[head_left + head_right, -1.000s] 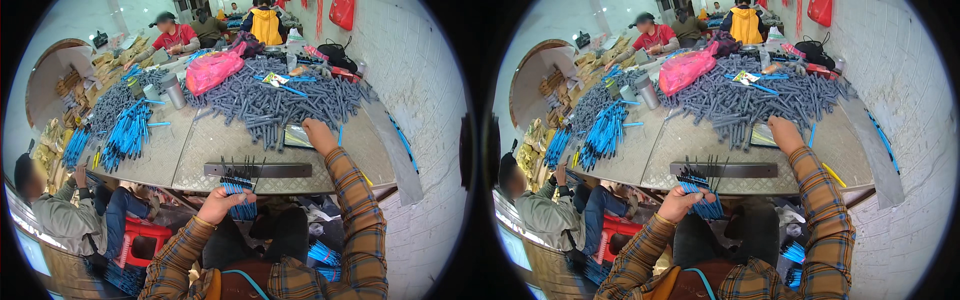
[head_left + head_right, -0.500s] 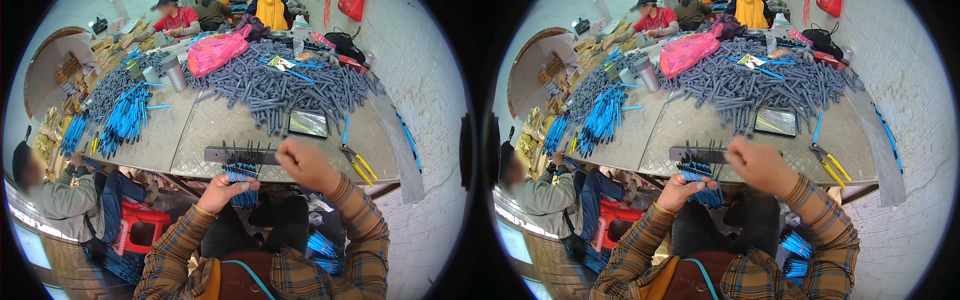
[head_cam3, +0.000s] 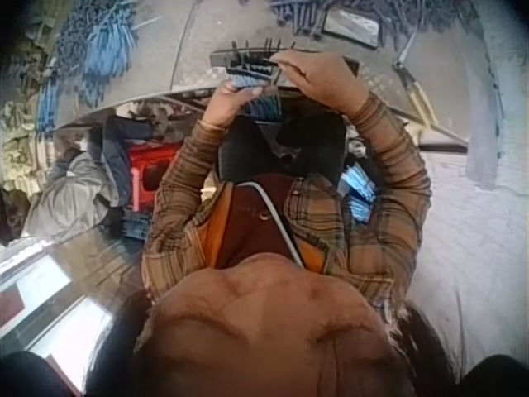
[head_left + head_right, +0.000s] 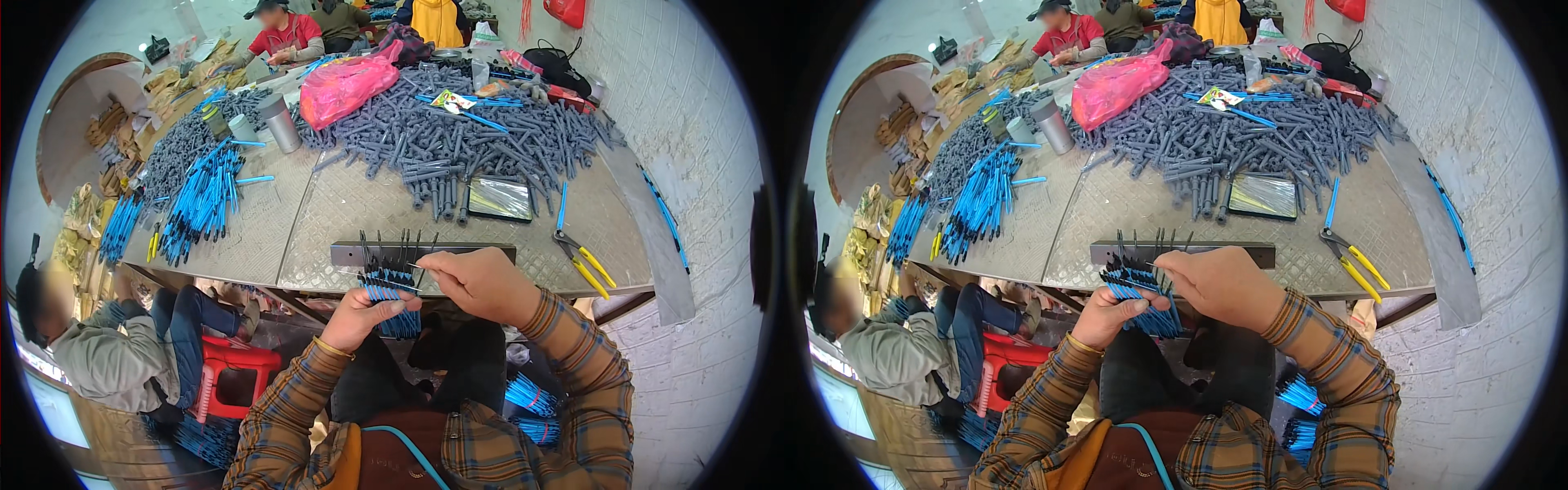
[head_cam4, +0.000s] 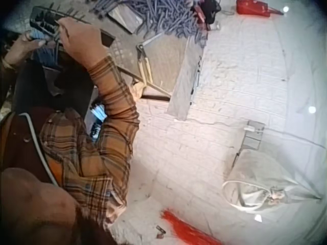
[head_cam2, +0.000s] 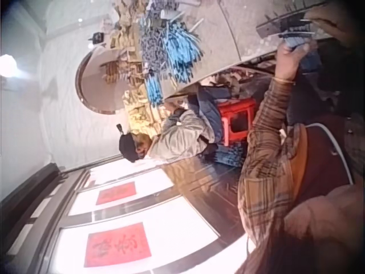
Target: The person assembles bundles of blue electrical cables by tying them with rubber bands, then cuts the bundles with wire cutters.
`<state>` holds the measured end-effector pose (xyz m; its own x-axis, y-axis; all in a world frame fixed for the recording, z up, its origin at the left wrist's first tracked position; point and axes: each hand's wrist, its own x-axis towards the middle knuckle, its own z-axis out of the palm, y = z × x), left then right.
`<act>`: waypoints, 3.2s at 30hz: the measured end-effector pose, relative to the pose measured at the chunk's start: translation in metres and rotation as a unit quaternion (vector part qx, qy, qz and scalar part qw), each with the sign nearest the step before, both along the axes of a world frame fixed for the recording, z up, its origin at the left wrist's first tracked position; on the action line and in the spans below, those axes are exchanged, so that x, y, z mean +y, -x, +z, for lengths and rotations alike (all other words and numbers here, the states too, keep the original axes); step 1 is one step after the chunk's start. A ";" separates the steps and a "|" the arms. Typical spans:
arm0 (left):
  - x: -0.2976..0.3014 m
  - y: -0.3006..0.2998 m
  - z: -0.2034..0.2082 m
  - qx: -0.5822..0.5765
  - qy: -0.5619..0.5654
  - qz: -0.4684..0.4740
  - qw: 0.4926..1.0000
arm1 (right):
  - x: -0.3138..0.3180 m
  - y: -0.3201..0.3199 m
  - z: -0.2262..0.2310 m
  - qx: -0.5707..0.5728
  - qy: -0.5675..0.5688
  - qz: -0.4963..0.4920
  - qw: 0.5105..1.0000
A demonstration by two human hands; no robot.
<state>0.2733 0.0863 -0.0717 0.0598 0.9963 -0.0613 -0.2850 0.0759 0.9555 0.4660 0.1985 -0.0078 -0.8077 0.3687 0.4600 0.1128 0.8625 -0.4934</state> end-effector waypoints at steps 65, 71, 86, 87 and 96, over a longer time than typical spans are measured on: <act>-0.003 0.000 -0.006 0.079 -0.045 -0.076 0.993 | -0.011 0.016 0.015 -0.129 0.058 0.021 0.990; -0.003 -0.001 -0.005 0.105 -0.060 -0.081 0.989 | -0.001 0.016 0.022 -0.091 0.011 0.078 0.993; 0.001 0.002 -0.007 0.087 -0.064 -0.075 0.991 | -0.002 0.031 0.012 -0.046 0.037 0.041 0.997; 0.002 0.002 -0.007 0.093 -0.066 -0.079 0.990 | -0.001 0.031 0.013 -0.045 0.036 0.040 0.997; 0.002 0.005 -0.009 0.140 -0.081 -0.100 0.982 | -0.008 0.030 0.016 -0.056 -0.008 0.018 0.998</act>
